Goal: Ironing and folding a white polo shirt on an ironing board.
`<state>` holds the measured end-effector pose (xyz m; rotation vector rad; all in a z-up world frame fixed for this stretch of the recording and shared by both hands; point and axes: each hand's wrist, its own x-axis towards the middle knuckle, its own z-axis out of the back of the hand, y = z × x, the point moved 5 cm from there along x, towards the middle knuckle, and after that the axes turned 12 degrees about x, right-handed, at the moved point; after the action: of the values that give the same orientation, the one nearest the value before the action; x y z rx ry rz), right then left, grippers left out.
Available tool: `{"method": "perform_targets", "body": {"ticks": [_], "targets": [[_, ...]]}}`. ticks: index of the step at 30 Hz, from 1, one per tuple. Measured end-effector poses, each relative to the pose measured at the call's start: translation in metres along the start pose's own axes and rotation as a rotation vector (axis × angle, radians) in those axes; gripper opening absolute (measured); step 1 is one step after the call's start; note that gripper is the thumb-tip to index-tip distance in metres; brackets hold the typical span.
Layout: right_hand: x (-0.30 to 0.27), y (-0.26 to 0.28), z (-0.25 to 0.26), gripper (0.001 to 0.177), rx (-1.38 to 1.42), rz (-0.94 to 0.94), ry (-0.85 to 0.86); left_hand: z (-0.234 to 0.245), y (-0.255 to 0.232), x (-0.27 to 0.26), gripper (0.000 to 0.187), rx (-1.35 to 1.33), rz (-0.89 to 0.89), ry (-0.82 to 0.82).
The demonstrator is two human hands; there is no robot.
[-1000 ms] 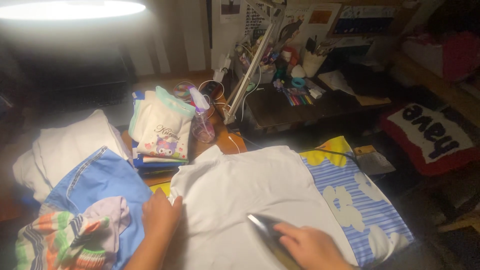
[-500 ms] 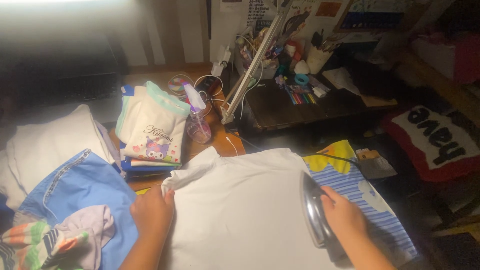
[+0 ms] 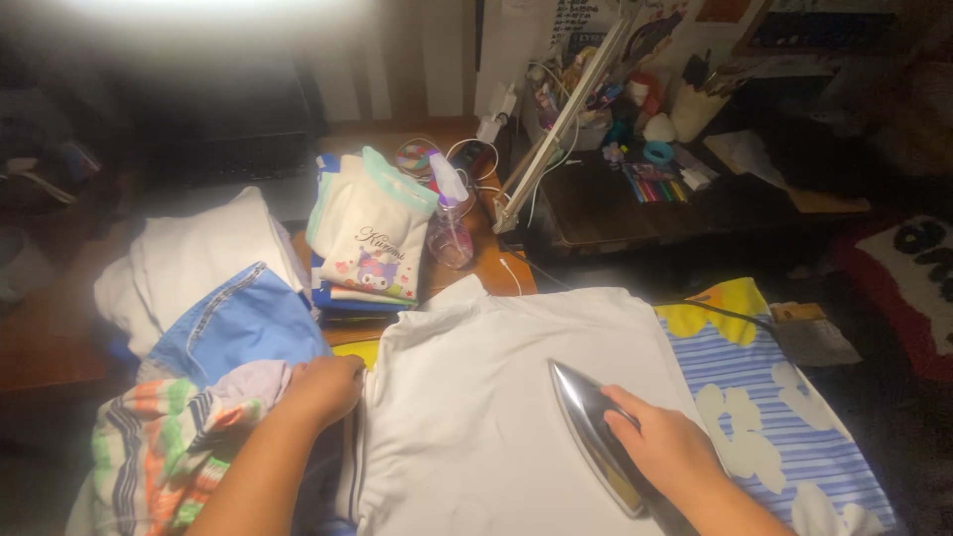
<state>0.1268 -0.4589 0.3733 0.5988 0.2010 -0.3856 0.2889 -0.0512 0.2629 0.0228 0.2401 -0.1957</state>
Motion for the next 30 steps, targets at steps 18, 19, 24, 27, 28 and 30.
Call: {"method": "perform_targets", "body": {"ticks": [18, 19, 24, 27, 28, 30], "targets": [[0.010, 0.174, -0.104, 0.034, -0.064, 0.555, 0.236, -0.003, 0.005, -0.010, 0.028, 0.064, 0.143, -0.296], [0.010, 0.176, -0.106, 0.034, -0.066, 0.559, 0.237, 0.000, 0.004, -0.010, 0.028, 0.063, 0.148, -0.298], [0.018, 0.201, -0.118, 0.032, -0.104, 0.641, 0.184, -0.005, -0.004, -0.019, 0.030, 0.099, 0.149, -0.213], [0.026, 0.208, -0.120, 0.033, -0.086, 0.711, 0.212, 0.020, -0.017, -0.057, 0.033, -0.224, 0.014, -0.687], [0.027, 0.202, -0.115, 0.033, -0.088, 0.719, 0.217, 0.020, -0.019, -0.082, 0.033, -0.223, 0.023, -0.689], [0.032, 0.187, -0.109, 0.043, -0.210, 0.682, 0.257, 0.017, -0.027, -0.129, 0.045, -0.469, -0.093, -0.640]]}}
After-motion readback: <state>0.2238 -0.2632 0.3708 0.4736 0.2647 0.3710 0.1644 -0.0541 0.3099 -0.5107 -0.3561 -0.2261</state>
